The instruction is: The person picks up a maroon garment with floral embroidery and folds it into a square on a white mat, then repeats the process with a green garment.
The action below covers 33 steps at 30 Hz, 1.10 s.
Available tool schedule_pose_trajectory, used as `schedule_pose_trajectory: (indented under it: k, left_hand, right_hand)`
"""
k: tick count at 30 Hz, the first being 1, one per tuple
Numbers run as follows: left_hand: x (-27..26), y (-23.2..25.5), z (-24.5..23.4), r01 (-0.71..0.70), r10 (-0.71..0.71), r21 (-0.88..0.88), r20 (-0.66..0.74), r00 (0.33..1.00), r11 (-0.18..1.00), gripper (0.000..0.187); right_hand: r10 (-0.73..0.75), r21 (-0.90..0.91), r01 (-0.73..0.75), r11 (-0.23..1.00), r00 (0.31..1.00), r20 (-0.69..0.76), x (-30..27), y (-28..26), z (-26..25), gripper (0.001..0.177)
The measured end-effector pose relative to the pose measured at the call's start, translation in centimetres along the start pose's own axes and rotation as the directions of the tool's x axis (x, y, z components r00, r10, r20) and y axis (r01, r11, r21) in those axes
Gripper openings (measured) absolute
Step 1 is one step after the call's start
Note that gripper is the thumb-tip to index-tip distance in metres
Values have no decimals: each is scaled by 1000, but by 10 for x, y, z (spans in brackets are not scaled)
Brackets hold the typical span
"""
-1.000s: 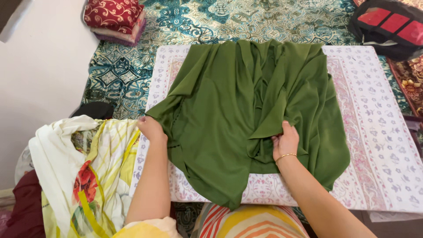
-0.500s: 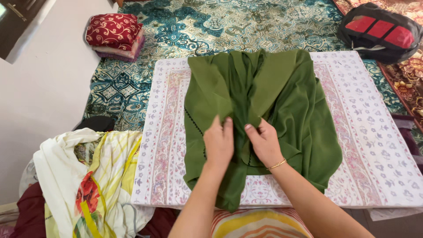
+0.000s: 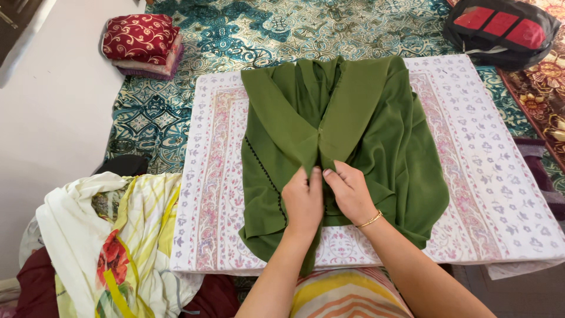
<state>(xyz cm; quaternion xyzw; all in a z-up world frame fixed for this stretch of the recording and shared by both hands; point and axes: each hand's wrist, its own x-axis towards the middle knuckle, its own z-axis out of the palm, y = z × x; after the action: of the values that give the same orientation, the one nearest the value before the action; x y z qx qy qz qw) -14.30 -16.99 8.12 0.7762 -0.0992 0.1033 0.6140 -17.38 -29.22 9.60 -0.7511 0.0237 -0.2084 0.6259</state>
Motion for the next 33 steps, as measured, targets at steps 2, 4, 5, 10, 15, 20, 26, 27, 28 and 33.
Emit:
schedule_pose_trajectory:
  k: [2,4,5,10,15,20,26,27,28,33]
  left_hand:
    - [-6,1,8,-125,115,248,58,992,961,22]
    - [-7,19,0,-209,196,262,75,978,942,31]
    - [-8,27,-4,-291,276,273,94,957,917,44]
    - [-10,17,-1,-396,382,402,118,916,825,46]
    - [-11,24,0,-439,447,622,155,881,649,46]
    - [-15,52,-4,-430,335,562,270,903,706,17]
    - [-22,29,6,-531,604,626,117,788,571,50]
    - [-20,18,9,-532,605,625,118,787,571,50]
    - [-18,8,11,-533,608,615,107,787,582,44]
    - [-4,-29,17,-532,633,627,80,770,569,18]
  right_hand:
    - [-9,-68,10,998,1000,8,1,-9,1,24]
    - [-14,-76,14,997,1000,1,2,0,-4,24]
    - [-19,-85,18,996,1000,-7,2,5,-7,24]
    - [-14,-86,16,996,1000,21,5,2,-8,29]
    - [-13,-102,14,995,1000,10,5,10,-13,38]
    - [138,-333,-151,931,989,-61,10,-24,-12,33]
    - [303,33,-302,953,936,-182,21,-5,-16,33]
    - [302,33,-301,953,935,-184,22,-5,-18,33]
    - [316,91,-303,949,928,-196,22,-5,-21,32]
    - [359,180,-326,928,912,-196,45,-17,-45,27]
